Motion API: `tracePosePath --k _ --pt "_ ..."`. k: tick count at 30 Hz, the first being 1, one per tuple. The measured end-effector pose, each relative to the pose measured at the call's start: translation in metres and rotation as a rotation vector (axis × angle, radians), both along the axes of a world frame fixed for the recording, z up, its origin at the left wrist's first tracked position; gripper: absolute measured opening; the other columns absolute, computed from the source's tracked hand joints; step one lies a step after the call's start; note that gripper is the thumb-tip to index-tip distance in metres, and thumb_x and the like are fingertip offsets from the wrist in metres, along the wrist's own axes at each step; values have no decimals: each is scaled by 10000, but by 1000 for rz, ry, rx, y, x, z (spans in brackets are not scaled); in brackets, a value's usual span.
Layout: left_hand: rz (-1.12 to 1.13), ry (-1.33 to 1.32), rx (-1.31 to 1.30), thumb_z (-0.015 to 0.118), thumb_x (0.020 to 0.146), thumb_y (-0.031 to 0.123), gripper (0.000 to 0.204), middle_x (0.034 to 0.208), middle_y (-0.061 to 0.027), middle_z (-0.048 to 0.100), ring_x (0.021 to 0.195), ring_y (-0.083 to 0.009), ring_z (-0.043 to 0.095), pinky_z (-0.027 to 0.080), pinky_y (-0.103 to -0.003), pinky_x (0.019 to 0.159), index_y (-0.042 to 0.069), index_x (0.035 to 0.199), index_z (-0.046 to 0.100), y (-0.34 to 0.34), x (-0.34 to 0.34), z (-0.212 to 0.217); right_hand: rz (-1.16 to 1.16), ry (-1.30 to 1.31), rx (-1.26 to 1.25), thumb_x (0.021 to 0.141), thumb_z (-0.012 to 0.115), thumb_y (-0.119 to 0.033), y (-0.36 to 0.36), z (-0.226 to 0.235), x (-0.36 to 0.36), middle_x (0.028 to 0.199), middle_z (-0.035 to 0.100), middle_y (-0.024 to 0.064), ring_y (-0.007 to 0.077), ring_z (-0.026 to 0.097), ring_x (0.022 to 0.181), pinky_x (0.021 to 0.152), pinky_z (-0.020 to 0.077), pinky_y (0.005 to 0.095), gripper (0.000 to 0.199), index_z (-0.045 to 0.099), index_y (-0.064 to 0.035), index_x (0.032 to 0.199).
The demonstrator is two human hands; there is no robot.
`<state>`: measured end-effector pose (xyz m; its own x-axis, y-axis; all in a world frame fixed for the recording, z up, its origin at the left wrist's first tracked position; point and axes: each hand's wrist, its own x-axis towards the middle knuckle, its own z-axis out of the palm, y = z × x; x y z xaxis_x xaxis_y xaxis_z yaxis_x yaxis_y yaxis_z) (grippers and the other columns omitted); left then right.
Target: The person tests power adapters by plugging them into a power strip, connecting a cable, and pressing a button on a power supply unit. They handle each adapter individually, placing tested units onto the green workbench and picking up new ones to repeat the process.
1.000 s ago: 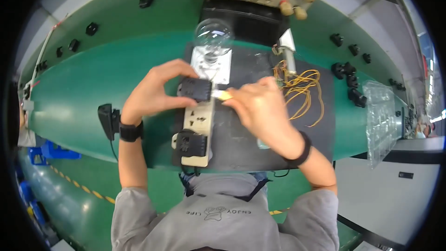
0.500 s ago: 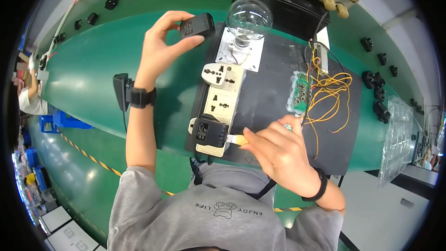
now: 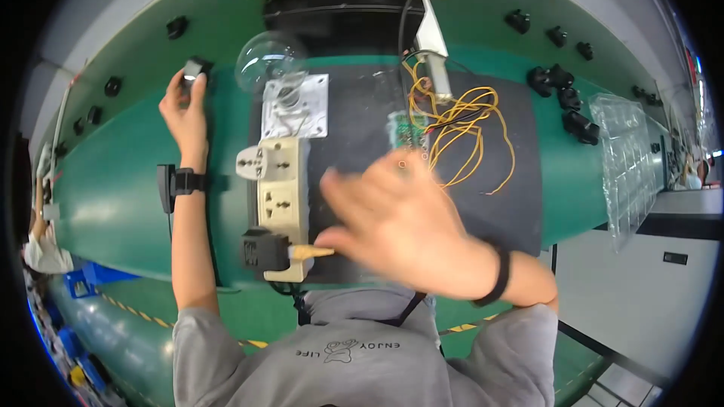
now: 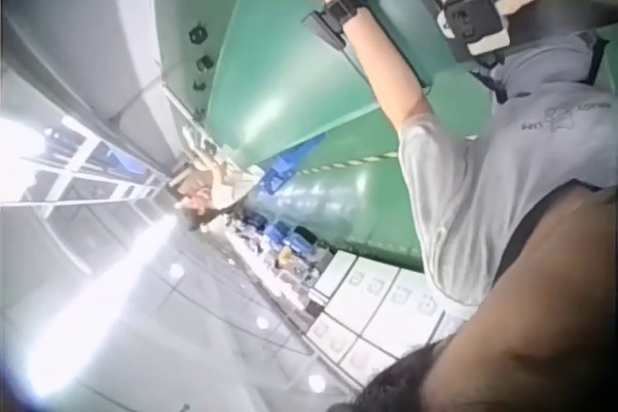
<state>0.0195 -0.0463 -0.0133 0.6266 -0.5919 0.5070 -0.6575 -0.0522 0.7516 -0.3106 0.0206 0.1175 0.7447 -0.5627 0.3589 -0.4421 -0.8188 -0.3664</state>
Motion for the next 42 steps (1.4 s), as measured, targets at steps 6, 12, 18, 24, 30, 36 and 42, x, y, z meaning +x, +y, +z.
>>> tracePosePath --k 6,12,18,24,30,36,42 --pt "47 261 -34 696 813 258 446 660 55 372 602 -69 344 353 -212 581 55 1189 569 -30 6 8 -661 147 -155 699 745 -178 -170 1 -106 993 634 123 260 581 890 789 453 339 442 621 -46 1102" --pt "-2 112 -143 652 841 183 616 843 -52 611 770 -131 547 447 -299 751 64 1366 353 -79 1 2 -941 172 -31 601 787 -125 -350 -94 -248 1098 616 153 289 598 979 852 479 329 751 470 -35 1276" --pt "64 145 -122 632 845 148 574 894 -59 581 786 -133 522 435 -277 770 6 1324 348 -76 21 -8 -723 297 191 646 732 -175 -360 -71 -191 1092 601 223 340 586 1009 887 461 364 628 500 53 1182" --pt "-37 251 -184 610 863 143 557 920 -49 562 828 -130 510 425 -268 797 -20 1315 327 -81 27 -18 -682 -119 62 665 704 -225 -278 -38 -164 977 595 222 313 586 919 818 461 356 636 417 23 1175" --pt "-60 338 -216 629 841 117 538 915 -86 587 816 -128 537 451 -256 766 -54 1266 347 -63 27 -15 -477 -281 224 687 766 -138 -188 -14 -134 1098 516 162 236 538 1028 878 452 353 642 408 2 1202" --pt "-115 410 -294 660 797 110 518 915 -67 585 789 -128 548 456 -268 716 2 1212 370 -19 -8 7 -245 -330 538 678 648 45 -71 22 -59 1108 477 81 170 537 1019 834 466 269 611 393 -23 1229" --pt "-111 466 -249 641 795 129 512 915 -66 568 781 -131 540 453 -268 664 6 1226 395 15 -8 -4 122 -59 449 614 705 8 -21 18 33 1051 551 83 158 561 914 564 457 235 590 484 -40 1159"
